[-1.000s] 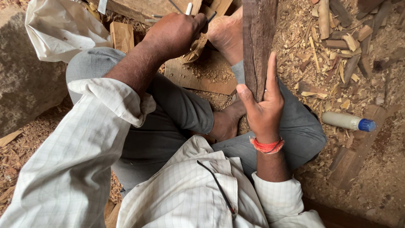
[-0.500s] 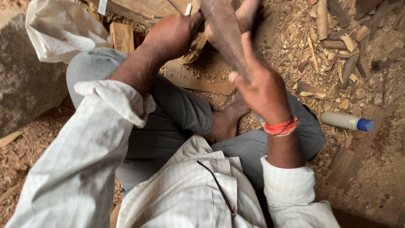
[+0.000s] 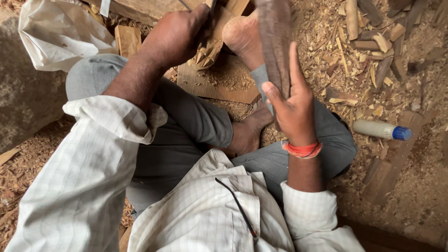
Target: The person sits on the floor and uses a chisel and a wooden mallet to carve a small piece of wood held between their feet. They repeatedly strike the chisel to shape the wood, occasionally adjusting the tool and the workpiece.
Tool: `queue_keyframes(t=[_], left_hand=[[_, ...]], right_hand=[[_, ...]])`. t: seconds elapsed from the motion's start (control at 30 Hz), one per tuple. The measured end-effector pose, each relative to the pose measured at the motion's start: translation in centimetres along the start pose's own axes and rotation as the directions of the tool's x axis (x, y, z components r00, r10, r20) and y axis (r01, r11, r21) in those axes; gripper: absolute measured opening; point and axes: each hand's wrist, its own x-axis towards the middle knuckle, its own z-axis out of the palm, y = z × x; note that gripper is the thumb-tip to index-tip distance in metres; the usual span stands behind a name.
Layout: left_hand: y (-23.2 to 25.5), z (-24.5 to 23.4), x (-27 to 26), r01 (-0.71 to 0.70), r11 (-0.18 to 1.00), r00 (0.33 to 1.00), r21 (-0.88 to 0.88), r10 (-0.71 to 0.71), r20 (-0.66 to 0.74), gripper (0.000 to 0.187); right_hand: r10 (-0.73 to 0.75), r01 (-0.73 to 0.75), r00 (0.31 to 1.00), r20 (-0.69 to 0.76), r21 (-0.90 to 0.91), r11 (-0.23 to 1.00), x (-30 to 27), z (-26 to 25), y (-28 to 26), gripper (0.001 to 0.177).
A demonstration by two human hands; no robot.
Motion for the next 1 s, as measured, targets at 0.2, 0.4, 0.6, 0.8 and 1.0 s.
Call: queue_keyframes(t=[0.2, 0.4, 0.6, 0.8, 1.0], left_hand=[[0.4, 1.2, 1.4, 0.078, 0.995, 0.982, 0.065, -0.088, 0.167, 0.022], [0.4, 1.2, 1.3, 0.039, 0.995, 0.982, 0.092, -0.055, 0.181, 0.024], [1.2, 1.1, 1.4, -0.050, 0.996, 0.990, 0.073, 0.040, 0.136, 0.021], [2.2, 0.5, 1.7, -0.031, 0.971, 0.964, 0.238, -0.033, 0.263, 0.031], [2.6, -0.2, -0.2, 0.113, 0.934, 0.956, -0.339, -0.195, -0.219, 0.018]], right_hand=[[0.223, -0.184, 0.972, -0.081, 0.335, 0.924, -1.8, 1.0, 1.4, 0.081], [0.202, -0.168, 0.976, -0.081, 0.307, 0.937, -2.5, 0.6, 0.7, 0.080], [0.071, -0.039, 0.989, -0.129, 0.239, 0.970, -2.4, 0.9, -0.2, 0.075], [-0.234, 0.209, 0.972, -0.023, -0.372, 0.904, -1.5, 2.7, 1.0, 0.080], [0.170, -0.141, 0.979, -0.112, 0.225, 0.964, -2.7, 2.5, 1.2, 0.084]])
